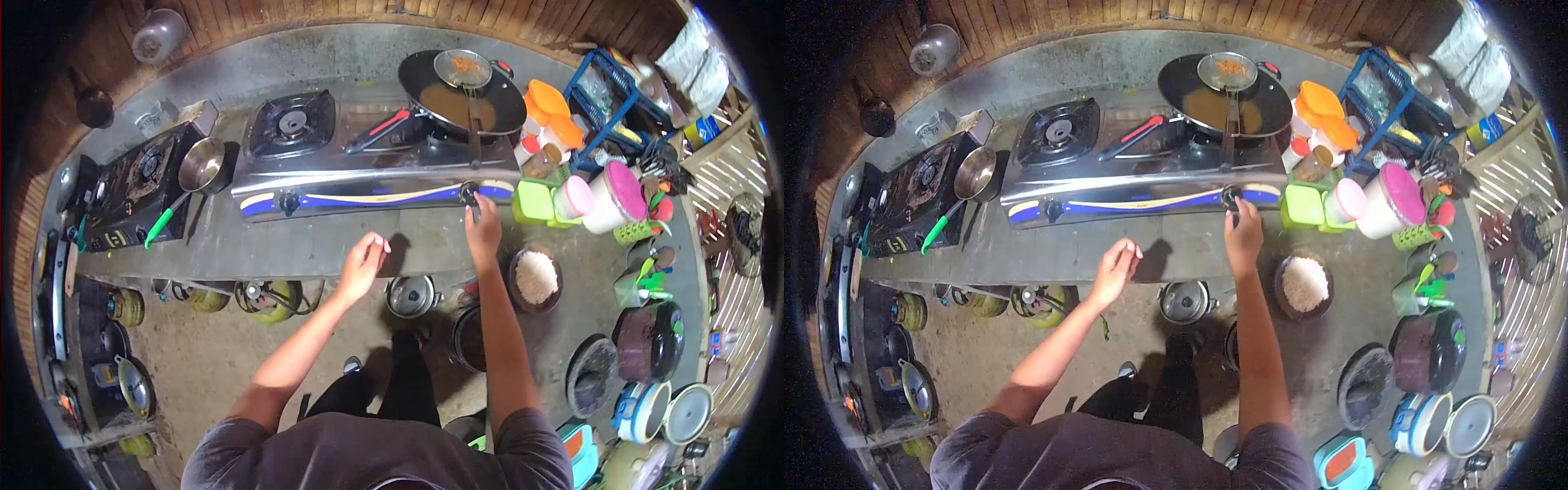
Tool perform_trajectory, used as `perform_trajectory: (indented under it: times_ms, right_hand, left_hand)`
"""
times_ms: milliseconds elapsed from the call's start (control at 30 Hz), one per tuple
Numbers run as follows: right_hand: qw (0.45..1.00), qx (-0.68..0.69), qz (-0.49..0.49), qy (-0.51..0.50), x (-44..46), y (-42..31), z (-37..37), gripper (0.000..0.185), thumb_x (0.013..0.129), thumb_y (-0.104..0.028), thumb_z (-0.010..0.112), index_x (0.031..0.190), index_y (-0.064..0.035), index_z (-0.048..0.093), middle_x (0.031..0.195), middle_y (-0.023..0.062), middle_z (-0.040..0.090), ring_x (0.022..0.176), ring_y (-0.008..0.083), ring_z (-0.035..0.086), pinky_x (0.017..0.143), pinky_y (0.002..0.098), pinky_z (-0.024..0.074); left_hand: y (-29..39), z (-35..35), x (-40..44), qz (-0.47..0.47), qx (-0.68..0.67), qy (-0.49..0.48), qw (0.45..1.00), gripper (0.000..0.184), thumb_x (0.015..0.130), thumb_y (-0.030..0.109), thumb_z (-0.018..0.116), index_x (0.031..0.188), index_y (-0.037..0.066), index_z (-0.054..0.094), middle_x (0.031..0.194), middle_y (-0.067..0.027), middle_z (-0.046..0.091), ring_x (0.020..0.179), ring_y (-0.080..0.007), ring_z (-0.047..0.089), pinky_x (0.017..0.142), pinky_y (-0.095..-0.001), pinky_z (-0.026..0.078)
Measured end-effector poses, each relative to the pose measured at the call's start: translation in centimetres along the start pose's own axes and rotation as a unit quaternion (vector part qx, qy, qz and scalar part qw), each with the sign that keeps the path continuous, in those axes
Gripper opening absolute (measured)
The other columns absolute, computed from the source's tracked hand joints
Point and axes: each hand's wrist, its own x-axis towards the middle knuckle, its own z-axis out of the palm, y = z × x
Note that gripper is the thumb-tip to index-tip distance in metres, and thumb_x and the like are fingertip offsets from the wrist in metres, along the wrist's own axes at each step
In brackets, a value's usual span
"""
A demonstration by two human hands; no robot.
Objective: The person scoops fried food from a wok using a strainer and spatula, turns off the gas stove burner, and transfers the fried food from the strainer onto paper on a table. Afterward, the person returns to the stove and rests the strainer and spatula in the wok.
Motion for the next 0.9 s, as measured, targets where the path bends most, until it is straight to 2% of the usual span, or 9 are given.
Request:
perform_trajectory:
  times_ms: [133, 300, 400, 433, 467, 533, 633, 767, 900]
  right_hand:
    - [0.998, -0.026, -0.047, 0.013, -0.1, -0.7, 0.8, 0.035, 0.085, -0.012, 0.063, 0.12, -0.0053, 0.061, 0.117, 0.0124, 0.061, 0.107, 0.0322, 0.058, 0.092, 0.039, 0.0477]
    - [0.991, -0.109, -0.068, 0.017, 0.4, 0.7, 1.2, 0.026, 0.087, -0.015, 0.063, 0.112, -0.0072, 0.063, 0.11, 0.0096, 0.063, 0.102, 0.031, 0.059, 0.084, 0.0429, 0.0509]
    - [0.985, -0.139, -0.1, 0.019, 0.5, 2.1, 1.5, 0.025, 0.087, -0.017, 0.064, 0.11, -0.007, 0.063, 0.105, 0.0112, 0.064, 0.101, 0.0312, 0.06, 0.084, 0.0421, 0.0511]
    - [0.983, -0.139, -0.115, 0.032, 0.4, 2.6, 1.7, 0.026, 0.086, -0.018, 0.065, 0.11, -0.0071, 0.064, 0.105, 0.0118, 0.065, 0.101, 0.031, 0.061, 0.084, 0.042, 0.0512]
    - [0.981, -0.138, -0.131, 0.045, 0.5, 3.0, 2.0, 0.026, 0.086, -0.02, 0.066, 0.109, -0.0072, 0.064, 0.104, 0.0124, 0.065, 0.1, 0.0308, 0.062, 0.083, 0.0419, 0.0512]
    - [0.979, -0.141, -0.137, 0.056, 0.8, 3.6, 2.5, 0.025, 0.085, -0.023, 0.068, 0.105, -0.0079, 0.066, 0.1, 0.0118, 0.067, 0.094, 0.0304, 0.065, 0.078, 0.0413, 0.0528]
    - [0.975, -0.135, -0.159, 0.081, 1.2, 3.7, 2.8, 0.023, 0.085, -0.024, 0.069, 0.1, -0.007, 0.068, 0.097, 0.0124, 0.068, 0.089, 0.0327, 0.066, 0.075, 0.0412, 0.0527]
    - [0.969, -0.137, -0.178, 0.103, 1.2, 3.9, 3.1, 0.024, 0.084, -0.025, 0.07, 0.098, -0.0059, 0.07, 0.096, 0.0126, 0.069, 0.087, 0.0342, 0.066, 0.075, 0.041, 0.0523]
    - [0.965, -0.129, -0.19, 0.128, 1.2, 4.3, 3.6, 0.023, 0.084, -0.025, 0.071, 0.096, -0.0053, 0.07, 0.094, 0.0128, 0.069, 0.085, 0.0334, 0.066, 0.074, 0.0403, 0.0521]
  left_hand:
    - [-2.6, -0.8, 0.0, 0.025, 0.024, 0.007, 0.999, 0.03, 0.103, 0.027, 0.043, 0.088, 0.006, 0.057, 0.063, 0.002, 0.047, 0.058, -0.0062, 0.042, 0.051, -0.0255, 0.034]
    - [-5.5, 0.6, -2.0, 0.058, 0.104, -0.015, 0.993, 0.028, 0.103, 0.025, 0.044, 0.09, 0.005, 0.058, 0.067, 0.0014, 0.047, 0.061, -0.0061, 0.042, 0.055, -0.0241, 0.035]
    - [-7.0, 0.0, -1.6, 0.172, 0.265, 0.024, 0.949, 0.025, 0.101, 0.02, 0.047, 0.089, 0.002, 0.059, 0.071, -0.0061, 0.056, 0.065, -0.0126, 0.052, 0.061, -0.0288, 0.042]
    - [-7.8, -0.2, -1.0, 0.213, 0.274, 0.059, 0.936, 0.018, 0.096, 0.015, 0.05, 0.086, 0.003, 0.06, 0.073, -0.0136, 0.058, 0.062, -0.0281, 0.057, 0.059, -0.0363, 0.043]
    - [-8.4, -0.6, -0.5, 0.264, 0.296, 0.074, 0.915, 0.017, 0.095, 0.015, 0.051, 0.085, 0.004, 0.059, 0.075, -0.0124, 0.059, 0.068, -0.0297, 0.058, 0.064, -0.0372, 0.043]
    - [-9.2, -1.2, 0.1, 0.299, 0.341, 0.093, 0.886, 0.016, 0.095, 0.015, 0.052, 0.085, 0.004, 0.059, 0.078, -0.0118, 0.06, 0.073, -0.0299, 0.059, 0.07, -0.0371, 0.042]
    - [-10.6, -2.0, 0.5, 0.311, 0.347, 0.107, 0.878, 0.017, 0.096, 0.016, 0.051, 0.087, 0.005, 0.059, 0.082, -0.0099, 0.062, 0.077, -0.0282, 0.059, 0.075, -0.0362, 0.04]
    - [-12.0, -2.7, 0.9, 0.336, 0.356, 0.124, 0.863, 0.02, 0.097, 0.015, 0.05, 0.086, 0.002, 0.061, 0.079, -0.0114, 0.062, 0.077, -0.0254, 0.056, 0.076, -0.0352, 0.041]
    - [-12.3, -2.5, 0.9, 0.345, 0.356, 0.133, 0.858, 0.019, 0.096, 0.016, 0.05, 0.086, 0.003, 0.06, 0.082, -0.0104, 0.063, 0.079, -0.0267, 0.057, 0.08, -0.0353, 0.04]
